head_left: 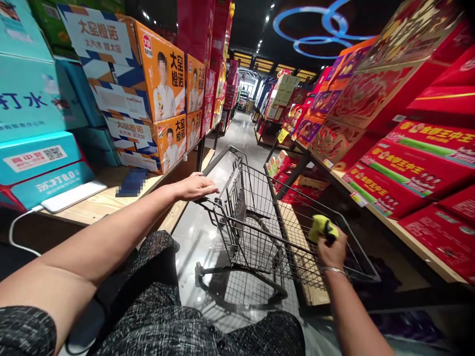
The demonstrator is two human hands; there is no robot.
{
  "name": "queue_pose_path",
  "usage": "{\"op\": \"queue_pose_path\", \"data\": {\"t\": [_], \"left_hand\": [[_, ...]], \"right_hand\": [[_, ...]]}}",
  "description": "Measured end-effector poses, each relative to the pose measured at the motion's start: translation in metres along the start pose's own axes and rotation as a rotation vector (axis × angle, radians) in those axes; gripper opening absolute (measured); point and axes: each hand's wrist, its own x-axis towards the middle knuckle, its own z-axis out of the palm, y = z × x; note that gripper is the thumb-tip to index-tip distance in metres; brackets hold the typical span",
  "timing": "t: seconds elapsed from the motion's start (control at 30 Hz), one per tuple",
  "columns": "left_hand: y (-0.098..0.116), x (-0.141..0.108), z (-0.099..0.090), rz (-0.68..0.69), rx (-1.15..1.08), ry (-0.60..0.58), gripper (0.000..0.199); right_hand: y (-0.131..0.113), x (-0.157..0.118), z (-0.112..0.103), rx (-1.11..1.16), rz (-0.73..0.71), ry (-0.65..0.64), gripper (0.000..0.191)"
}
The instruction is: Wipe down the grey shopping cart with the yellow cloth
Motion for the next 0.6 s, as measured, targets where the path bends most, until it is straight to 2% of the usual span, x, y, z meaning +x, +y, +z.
{"op": "queue_pose_path", "data": {"t": [0.07, 0.13, 0.2, 0.27, 0.33, 0.4, 0.53, 0.6], "left_hand": [[-0.002, -0.009, -0.001, 0.016, -0.091, -0.097, 0.062], [-0.002, -0.017, 0.0, 0.002, -0.181, -0.113, 0.076], [-0.003, -0.023, 0.003, -0.006, -0.258, -0.069, 0.092], [-0.003, -0.027, 0.007, -0.012, -0.289, -0.001, 0.103], [-0.002, -0.031, 0.012, -0.002, -0.315, 0.041, 0.11], [0.002, -0.035, 0.016, 0.029, -0.4, 0.046, 0.113], [0.013, -0.046, 0.022, 0.108, -0.58, 0.058, 0.11], [0.016, -0.052, 0.027, 0.162, -0.643, 0.088, 0.106]], "right_hand": [[-0.062, -0.007, 0.025, 0.199, -0.131, 0.073, 0.06], [-0.126, -0.022, 0.044, 0.353, -0.241, 0.095, 0.055], [-0.179, -0.04, 0.057, 0.408, -0.344, 0.089, 0.051], [-0.214, -0.056, 0.064, 0.39, -0.437, 0.018, 0.049], [-0.229, -0.067, 0.067, 0.343, -0.503, -0.052, 0.047], [-0.228, -0.072, 0.067, 0.325, -0.522, -0.072, 0.046], [-0.219, -0.068, 0.058, 0.382, -0.433, -0.067, 0.041], [-0.227, -0.067, 0.048, 0.398, -0.373, -0.047, 0.041]]}}
